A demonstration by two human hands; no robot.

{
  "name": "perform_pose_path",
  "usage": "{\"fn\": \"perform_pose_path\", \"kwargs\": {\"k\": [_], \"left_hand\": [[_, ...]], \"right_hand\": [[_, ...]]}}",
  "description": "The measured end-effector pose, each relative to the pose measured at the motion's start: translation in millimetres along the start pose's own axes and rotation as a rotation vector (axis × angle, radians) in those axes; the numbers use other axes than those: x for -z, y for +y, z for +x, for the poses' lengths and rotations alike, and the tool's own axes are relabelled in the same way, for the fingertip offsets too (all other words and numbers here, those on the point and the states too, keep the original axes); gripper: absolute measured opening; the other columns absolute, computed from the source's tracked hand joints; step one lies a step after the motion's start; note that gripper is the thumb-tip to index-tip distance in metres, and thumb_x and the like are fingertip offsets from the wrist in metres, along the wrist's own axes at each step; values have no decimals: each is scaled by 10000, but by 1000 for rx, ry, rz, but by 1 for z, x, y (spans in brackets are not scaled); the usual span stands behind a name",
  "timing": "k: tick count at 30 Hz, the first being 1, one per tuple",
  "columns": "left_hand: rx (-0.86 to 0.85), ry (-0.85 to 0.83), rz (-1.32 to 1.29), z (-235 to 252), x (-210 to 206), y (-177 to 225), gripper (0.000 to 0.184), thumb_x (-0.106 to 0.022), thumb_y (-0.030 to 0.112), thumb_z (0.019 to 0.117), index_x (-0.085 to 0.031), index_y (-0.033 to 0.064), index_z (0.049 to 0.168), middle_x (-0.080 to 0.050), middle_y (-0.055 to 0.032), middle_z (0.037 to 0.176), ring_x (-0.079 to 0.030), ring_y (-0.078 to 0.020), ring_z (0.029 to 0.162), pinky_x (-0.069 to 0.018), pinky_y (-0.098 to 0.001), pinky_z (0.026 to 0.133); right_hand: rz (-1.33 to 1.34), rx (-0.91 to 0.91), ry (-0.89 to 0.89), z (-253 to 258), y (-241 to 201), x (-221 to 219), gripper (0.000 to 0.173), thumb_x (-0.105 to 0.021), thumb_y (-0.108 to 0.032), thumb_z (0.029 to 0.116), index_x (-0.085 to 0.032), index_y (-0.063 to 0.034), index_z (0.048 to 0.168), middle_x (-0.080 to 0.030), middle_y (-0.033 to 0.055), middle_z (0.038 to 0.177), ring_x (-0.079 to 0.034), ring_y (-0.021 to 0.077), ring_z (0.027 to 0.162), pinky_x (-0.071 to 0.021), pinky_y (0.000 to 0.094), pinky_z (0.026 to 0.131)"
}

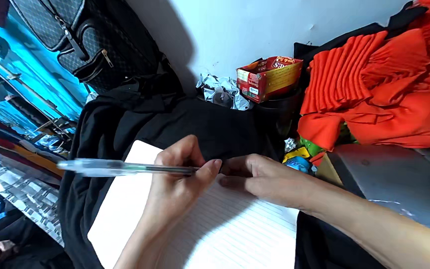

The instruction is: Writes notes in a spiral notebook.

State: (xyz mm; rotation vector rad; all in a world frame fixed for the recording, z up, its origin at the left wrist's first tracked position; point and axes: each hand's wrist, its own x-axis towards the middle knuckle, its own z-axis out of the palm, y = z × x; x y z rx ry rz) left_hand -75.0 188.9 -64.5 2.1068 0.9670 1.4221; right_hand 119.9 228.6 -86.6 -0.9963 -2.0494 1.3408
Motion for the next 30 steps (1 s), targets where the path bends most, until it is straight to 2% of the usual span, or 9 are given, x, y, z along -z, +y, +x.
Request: {"fn": "perform_pose_path", "kwargs": {"k": [3, 9, 13, 16, 18, 21, 24, 27, 30], "left_hand": [[22, -12, -79, -5, 0, -16, 271, -636, -12, 861, -498, 157, 701, -493, 67, 613, -474, 6, 502, -430, -121, 472], [39, 85, 25, -7, -4, -10, 287, -573, -59, 843, -465, 147, 674, -431, 61, 549, -377, 4, 424, -321, -111, 400], [174, 212, -121, -7, 0, -5, 258, -638, 11, 949, -552, 149, 749, -541, 49, 590, -476, 4, 447, -411, -112, 429], [234, 115, -166, -6, 10, -2, 212, -703, 22, 921, -572, 141, 804, -621, 24, 652, -560, -11, 500, -491, -129, 483], [179, 64, -114, -7, 12, -6, 259, -691, -4, 899, -528, 144, 763, -542, 36, 608, -484, -7, 466, -430, -122, 443], [103, 108, -30, -10, 10, -12, 305, -601, -54, 855, -467, 153, 675, -437, 53, 554, -384, -5, 423, -343, -116, 399], [83, 157, 38, -12, 10, -14, 284, -562, -62, 810, -458, 160, 665, -411, 65, 542, -356, 5, 417, -305, -111, 392], [69, 177, 141, -13, 8, -12, 284, -560, -51, 820, -436, 156, 670, -383, 65, 532, -323, 2, 409, -258, -118, 386], [63, 193, 163, -12, 7, -12, 293, -567, -52, 844, -445, 155, 675, -392, 71, 533, -340, 8, 419, -272, -117, 395]], "right_hand": [[26, 27, -5, -3, -2, -1, 121, -610, -141, 1022, -716, -96, 986, -663, -14, 768, -611, 47, 699, -487, 223, 641], [-11, -8, 3, -12, -14, -1, 162, -570, -135, 1046, -706, -64, 996, -628, 11, 729, -567, 62, 645, -445, 217, 593], [-2, -24, -18, -9, -10, 0, 176, -560, -167, 1056, -686, -85, 965, -606, 7, 689, -556, 67, 606, -434, 220, 566], [36, -3, -29, -2, -4, 2, 144, -571, -143, 1048, -695, -87, 1004, -636, -4, 759, -588, 52, 685, -465, 226, 633], [21, 4, -28, -2, -2, 2, 161, -569, -146, 1047, -689, -100, 950, -606, -16, 701, -564, 47, 639, -438, 219, 590], [19, -7, -33, -3, -2, 2, 192, -569, -182, 1051, -685, -118, 913, -579, -19, 640, -550, 45, 584, -417, 205, 539], [25, -6, -22, -3, -3, 1, 191, -574, -178, 1048, -683, -113, 905, -596, -20, 653, -558, 42, 593, -425, 197, 549], [27, 15, -13, -3, -1, 0, 190, -576, -163, 1044, -684, -115, 896, -601, -21, 649, -560, 40, 581, -425, 189, 534], [19, 22, -10, -3, -1, 0, 201, -569, -179, 1049, -680, -122, 891, -602, -22, 631, -565, 41, 564, -419, 185, 511]]}}
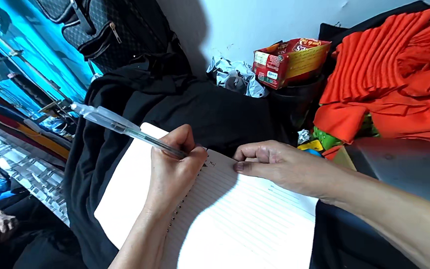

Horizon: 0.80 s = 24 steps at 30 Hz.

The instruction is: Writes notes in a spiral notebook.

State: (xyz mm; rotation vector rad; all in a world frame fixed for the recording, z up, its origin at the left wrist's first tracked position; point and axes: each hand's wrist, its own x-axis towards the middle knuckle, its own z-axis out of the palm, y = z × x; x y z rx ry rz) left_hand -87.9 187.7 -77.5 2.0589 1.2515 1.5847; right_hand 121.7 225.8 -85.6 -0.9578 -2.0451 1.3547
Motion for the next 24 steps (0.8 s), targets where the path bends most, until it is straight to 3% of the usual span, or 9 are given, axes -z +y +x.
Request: {"fn": "perform_pose_path", "kwargs": {"k": [8, 22, 24], "left_hand": [[-57, -21, 97, 4, -2, -4, 297, -567, -40, 786, -428, 174, 634, -374, 103, 544, -340, 44, 470, -239, -120, 440], [-24, -21, 43, 5, -2, -4, 303, -571, -42, 792, -425, 168, 630, -369, 96, 536, -338, 31, 459, -239, -129, 432], [11, -19, -7, 5, -1, -4, 307, -580, -42, 804, -433, 171, 640, -389, 93, 531, -363, 26, 449, -271, -127, 421]], "right_hand": [[-30, 40, 20, 2, 5, -1, 211, -592, -178, 1034, -664, -125, 843, -562, -28, 601, -516, 50, 525, -384, 193, 480], [19, 2, 29, 0, 1, -2, 192, -571, -147, 1040, -678, -106, 885, -614, -8, 641, -556, 58, 532, -414, 179, 466], [28, -2, 28, 0, 1, -2, 188, -567, -142, 1041, -688, -102, 902, -630, -6, 647, -572, 57, 538, -428, 176, 468]]}}
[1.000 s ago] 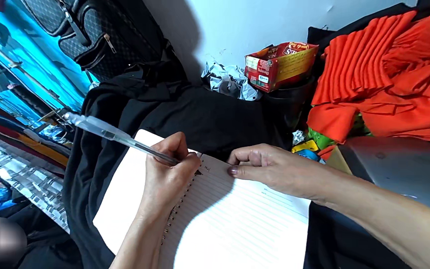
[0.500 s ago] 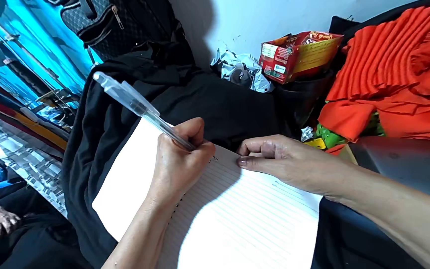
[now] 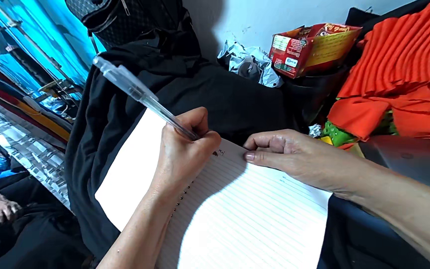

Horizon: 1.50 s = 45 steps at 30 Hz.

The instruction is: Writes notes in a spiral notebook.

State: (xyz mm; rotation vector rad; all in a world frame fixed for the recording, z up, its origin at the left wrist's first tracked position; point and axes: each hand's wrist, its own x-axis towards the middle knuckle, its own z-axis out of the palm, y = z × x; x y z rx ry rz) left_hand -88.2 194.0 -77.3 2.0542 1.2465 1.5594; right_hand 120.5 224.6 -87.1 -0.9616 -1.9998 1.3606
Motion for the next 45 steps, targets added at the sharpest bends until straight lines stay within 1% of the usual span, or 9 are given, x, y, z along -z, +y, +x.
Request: {"fn": "perform_pose_path", "kwargs": {"k": [9, 13, 16, 22, 27, 32, 39, 43, 45], "left_hand": [[-33, -27, 59, -1, 0, 0, 300, -578, -29, 799, -430, 171, 632, -376, 95, 541, -344, 28, 462, -239, -129, 431], [9, -27, -15, 0, -1, 0, 318, -581, -40, 814, -422, 177, 643, -385, 91, 526, -358, 20, 437, -271, -126, 414], [-18, -41, 57, -1, -1, 1, 306, -579, -24, 798, -423, 179, 631, -370, 98, 535, -339, 28, 453, -237, -131, 424], [4, -39, 20, -1, -2, 1, 310, -583, -28, 802, -427, 183, 635, -388, 95, 515, -366, 21, 429, -275, -129, 405], [8, -60, 5, 0, 0, 1, 302, -588, -20, 814, -436, 177, 643, -394, 90, 524, -371, 17, 430, -281, -129, 403], [6, -53, 10, 0, -2, 1, 306, -595, -25, 796, -434, 181, 635, -394, 96, 524, -376, 21, 440, -283, -128, 417], [-1, -72, 1, 0, -2, 1, 316, -585, -32, 804, -425, 182, 635, -380, 99, 521, -359, 26, 435, -266, -125, 413], [34, -62, -110, 1, -2, 0, 319, -581, -65, 820, -445, 177, 662, -422, 98, 528, -402, 22, 435, -335, -115, 415], [24, -64, -78, 1, -3, 0, 322, -584, -61, 823, -440, 176, 659, -417, 94, 526, -404, 19, 435, -335, -119, 415]], "right_hand": [[-33, 0, 14, -2, -2, -1, 201, -573, -163, 1041, -676, -110, 876, -617, -6, 625, -559, 44, 521, -405, 170, 453], [-15, -1, 5, -2, -4, -1, 197, -559, -144, 1044, -682, -97, 897, -627, -17, 635, -566, 36, 539, -411, 161, 469], [-44, 7, 7, -1, -3, -1, 218, -568, -155, 1043, -668, -104, 856, -603, -9, 621, -547, 44, 517, -401, 168, 453], [-47, 9, 15, -2, -4, -2, 221, -571, -153, 1040, -671, -102, 850, -590, -12, 631, -534, 46, 535, -386, 171, 468], [-25, 17, -21, 1, -1, 2, 177, -570, -142, 1041, -680, -115, 905, -651, -32, 683, -607, 19, 614, -462, 166, 546], [-44, 15, 28, -2, -4, -2, 207, -567, -133, 1039, -678, -90, 870, -613, -13, 649, -547, 37, 545, -402, 164, 475], [-29, 18, 14, -2, -3, -1, 210, -560, -131, 1042, -677, -89, 873, -600, -15, 634, -535, 31, 532, -394, 157, 468], [-10, 3, 10, -3, -6, -2, 198, -544, -135, 1049, -686, -82, 922, -625, -19, 640, -564, 21, 540, -414, 149, 470], [-20, 5, 16, -3, -6, -2, 201, -549, -132, 1047, -688, -83, 911, -620, -16, 636, -561, 24, 538, -414, 152, 471]]}}
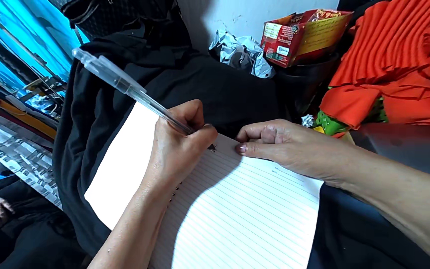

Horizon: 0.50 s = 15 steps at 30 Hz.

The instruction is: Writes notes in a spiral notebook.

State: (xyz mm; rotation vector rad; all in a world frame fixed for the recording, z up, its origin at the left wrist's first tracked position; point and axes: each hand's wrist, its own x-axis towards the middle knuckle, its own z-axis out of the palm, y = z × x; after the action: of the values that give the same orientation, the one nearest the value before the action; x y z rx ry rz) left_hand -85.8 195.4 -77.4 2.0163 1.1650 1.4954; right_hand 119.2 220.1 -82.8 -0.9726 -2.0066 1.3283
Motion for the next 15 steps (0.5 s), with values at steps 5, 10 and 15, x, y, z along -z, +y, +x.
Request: {"fn": "perform_pose_path", "kwargs": {"k": [5, 10, 15], "left_hand": [[13, -22, 40, 0, 0, 1, 322, -584, -40, 802, -425, 184, 633, -390, 97, 519, -364, 24, 425, -281, -123, 405], [40, 12, -49, 0, 0, 1, 332, -573, -67, 819, -430, 182, 652, -405, 97, 525, -378, 22, 428, -312, -118, 409], [5, -8, 30, 0, -1, 1, 307, -580, -37, 818, -442, 180, 649, -406, 96, 521, -394, 21, 433, -313, -126, 411]], "right_hand": [[-10, 6, 11, 0, 1, 0, 211, -553, -128, 1046, -685, -93, 884, -600, -18, 636, -538, 29, 538, -404, 161, 471], [3, 20, -29, 4, 6, 4, 186, -556, -148, 1046, -700, -111, 935, -637, -32, 688, -597, 19, 612, -458, 166, 533], [-8, 3, 2, 1, 1, 0, 194, -555, -131, 1045, -694, -82, 918, -612, -14, 645, -551, 28, 554, -405, 157, 484]]}}
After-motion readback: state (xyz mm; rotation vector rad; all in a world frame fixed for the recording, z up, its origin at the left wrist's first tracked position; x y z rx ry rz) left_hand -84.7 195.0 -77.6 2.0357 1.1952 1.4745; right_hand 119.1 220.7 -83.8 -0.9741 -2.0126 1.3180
